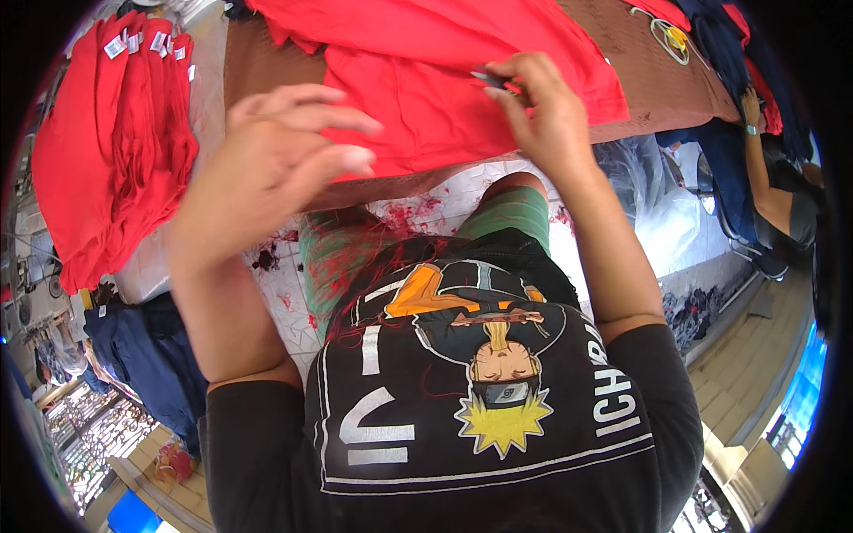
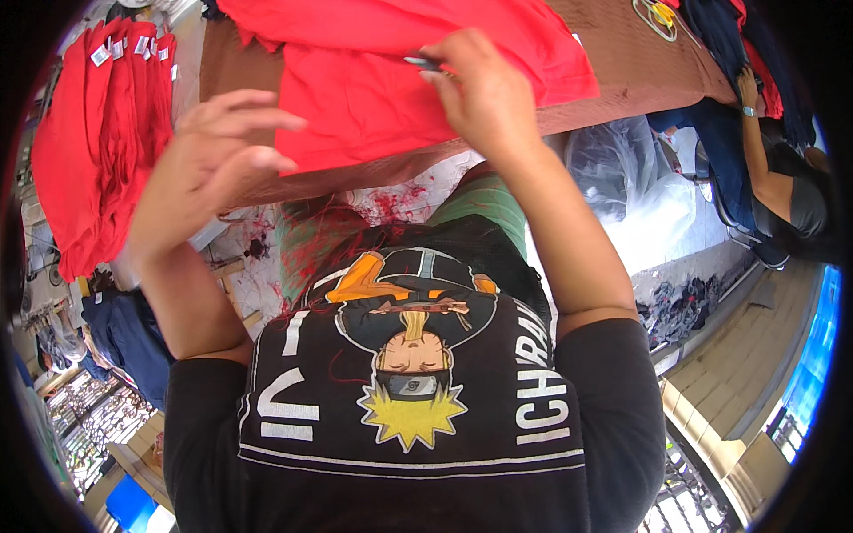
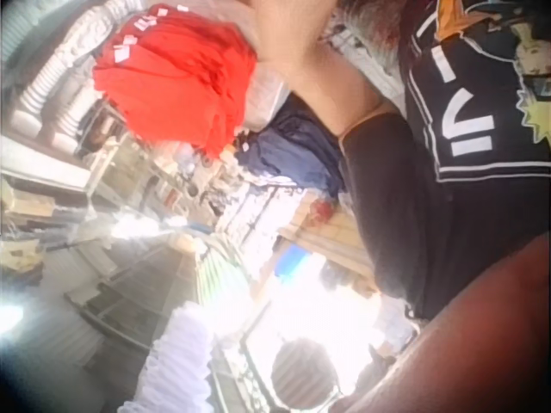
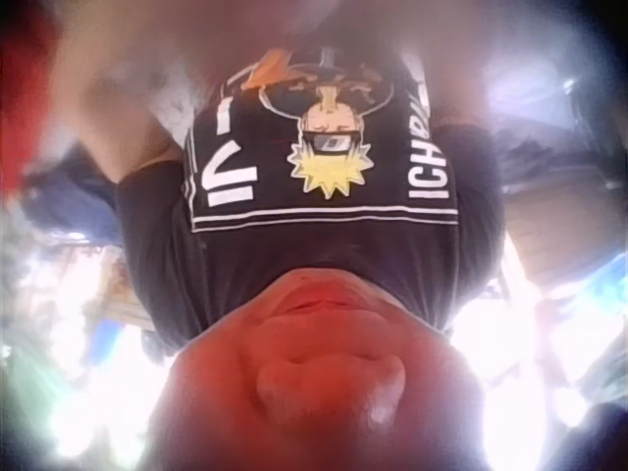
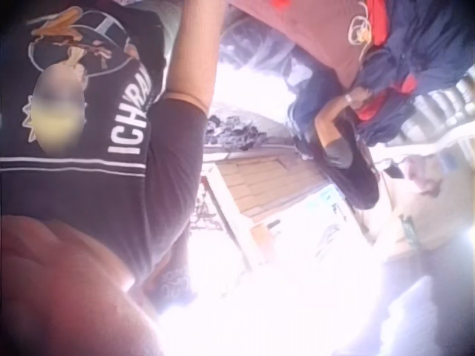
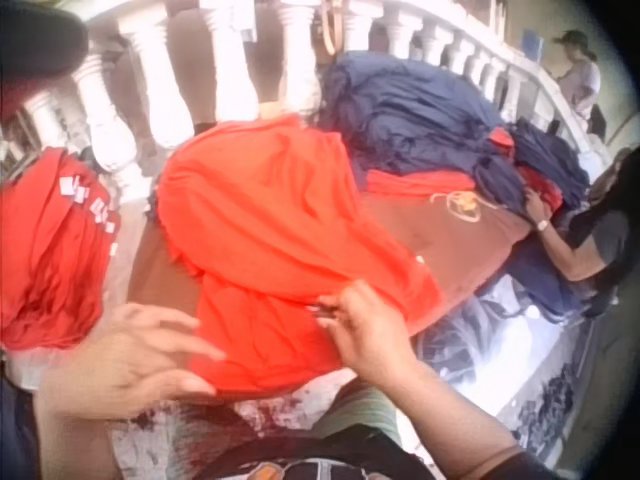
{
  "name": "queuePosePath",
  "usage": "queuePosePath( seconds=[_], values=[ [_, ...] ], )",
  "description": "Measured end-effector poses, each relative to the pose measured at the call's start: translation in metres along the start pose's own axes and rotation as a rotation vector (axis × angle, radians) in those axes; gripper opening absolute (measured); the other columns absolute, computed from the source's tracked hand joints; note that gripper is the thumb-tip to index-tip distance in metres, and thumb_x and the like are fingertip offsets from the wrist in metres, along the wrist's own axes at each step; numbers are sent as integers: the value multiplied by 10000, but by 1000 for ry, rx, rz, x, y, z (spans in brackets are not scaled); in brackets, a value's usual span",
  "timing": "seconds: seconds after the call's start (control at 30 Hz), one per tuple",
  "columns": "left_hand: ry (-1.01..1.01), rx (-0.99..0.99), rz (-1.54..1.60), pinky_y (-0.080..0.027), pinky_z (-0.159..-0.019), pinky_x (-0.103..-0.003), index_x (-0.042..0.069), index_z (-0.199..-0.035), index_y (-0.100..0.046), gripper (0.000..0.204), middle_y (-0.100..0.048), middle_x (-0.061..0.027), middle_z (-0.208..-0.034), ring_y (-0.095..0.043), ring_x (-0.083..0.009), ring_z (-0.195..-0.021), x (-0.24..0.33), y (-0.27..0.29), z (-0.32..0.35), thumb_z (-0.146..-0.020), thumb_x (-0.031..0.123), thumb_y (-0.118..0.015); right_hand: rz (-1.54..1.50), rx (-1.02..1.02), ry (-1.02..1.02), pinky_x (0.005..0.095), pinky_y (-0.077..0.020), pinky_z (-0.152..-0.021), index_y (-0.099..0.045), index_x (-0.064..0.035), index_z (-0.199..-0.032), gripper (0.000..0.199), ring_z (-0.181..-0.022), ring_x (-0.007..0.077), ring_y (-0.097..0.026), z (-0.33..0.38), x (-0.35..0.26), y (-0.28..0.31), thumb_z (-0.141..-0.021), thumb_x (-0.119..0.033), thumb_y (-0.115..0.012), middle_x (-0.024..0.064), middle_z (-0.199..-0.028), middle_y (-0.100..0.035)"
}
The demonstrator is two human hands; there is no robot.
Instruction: The person processes garments by hand and with a small blade, trimming loose threads from red shirts, stacking them, and writing notes in a logbook.
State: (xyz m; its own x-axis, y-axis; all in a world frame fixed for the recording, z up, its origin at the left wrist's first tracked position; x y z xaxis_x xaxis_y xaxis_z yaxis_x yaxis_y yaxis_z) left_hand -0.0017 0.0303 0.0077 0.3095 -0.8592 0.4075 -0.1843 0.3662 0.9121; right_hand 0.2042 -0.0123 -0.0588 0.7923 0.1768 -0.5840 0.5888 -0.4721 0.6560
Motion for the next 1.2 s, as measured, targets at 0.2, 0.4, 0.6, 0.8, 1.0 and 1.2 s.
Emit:
queuePosePath(
  seconds=[0.2, 0.4, 0.6, 0.8, 1.0, 1.2],
  values=[
    [213, 161, 237, -329, -1027, -410, 93, -1105, -627, 318, -636, -95, -1093, -477, -274, -1198, -7, -1, 11, -792, 132, -669, 49, 94, 40, 324, -505, -619, -609, -88, -1001, 312, -732, 221, -624, -3, -1, 30, -741, -190, -751, 77, -866, -595],
    [149, 539, -99, -432, -931, -337, 79, -1163, -586, 378, -635, -101, -1072, -593, -269, -1023, -34, -82, 6, -791, 93, -657, 113, -195, 90, 347, -523, -636, -631, -100, -1000, 410, -755, 231, -641, 21, -20, -7, -679, -300, -789, 61, -964, -627],
    [228, 1017, 791, -447, -802, -223, -17, -1045, -587, 188, -618, -23, -980, -562, -74, -884, -75, -15, 42, -948, 68, -450, -72, -236, 56, 278, -498, -810, -644, -53, -1073, 293, -949, 188, -634, 3, 46, 13, -796, 35, -604, 62, -1117, -651],
    [447, 942, 933, -454, -762, -212, -27, -1046, -621, 278, -635, -24, -930, -561, -62, -849, -83, -31, 56, -957, 222, -533, -569, -552, -298, 199, -405, -669, -656, 6, -895, 190, -729, 28, -486, -25, 48, 48, -864, -181, -666, -59, -734, -572],
    [501, 977, 859, -465, -776, -230, -44, -1071, -635, 344, -657, -45, -943, -580, -83, -851, -98, -38, 58, -961, 264, -529, -502, -422, -295, 201, -384, -641, -634, -3, -789, 194, -667, 20, -463, -28, 37, 35, -875, -176, -652, -75, -671, -510],
    [610, 662, 743, -477, -796, -280, 0, -1041, -646, 301, -674, -76, -951, -621, -164, -843, -101, -51, 37, -933, 264, -552, -526, -359, -382, 208, -367, -583, -617, -5, -897, 222, -667, 33, -461, -33, 67, 49, -875, -223, -651, -71, -668, -481]
  ],
)
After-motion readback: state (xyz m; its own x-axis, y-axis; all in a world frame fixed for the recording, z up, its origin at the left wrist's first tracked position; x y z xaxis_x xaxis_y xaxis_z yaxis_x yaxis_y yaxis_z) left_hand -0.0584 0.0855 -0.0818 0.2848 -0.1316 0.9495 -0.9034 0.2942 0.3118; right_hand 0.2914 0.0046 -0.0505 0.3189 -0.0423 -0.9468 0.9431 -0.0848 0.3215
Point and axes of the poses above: each hand's wrist, its own z-axis away from the middle knuckle, its own y-axis out of the back of the hand, x = y × z, the point moved 8 cm from there along -z, towards the middle knuckle
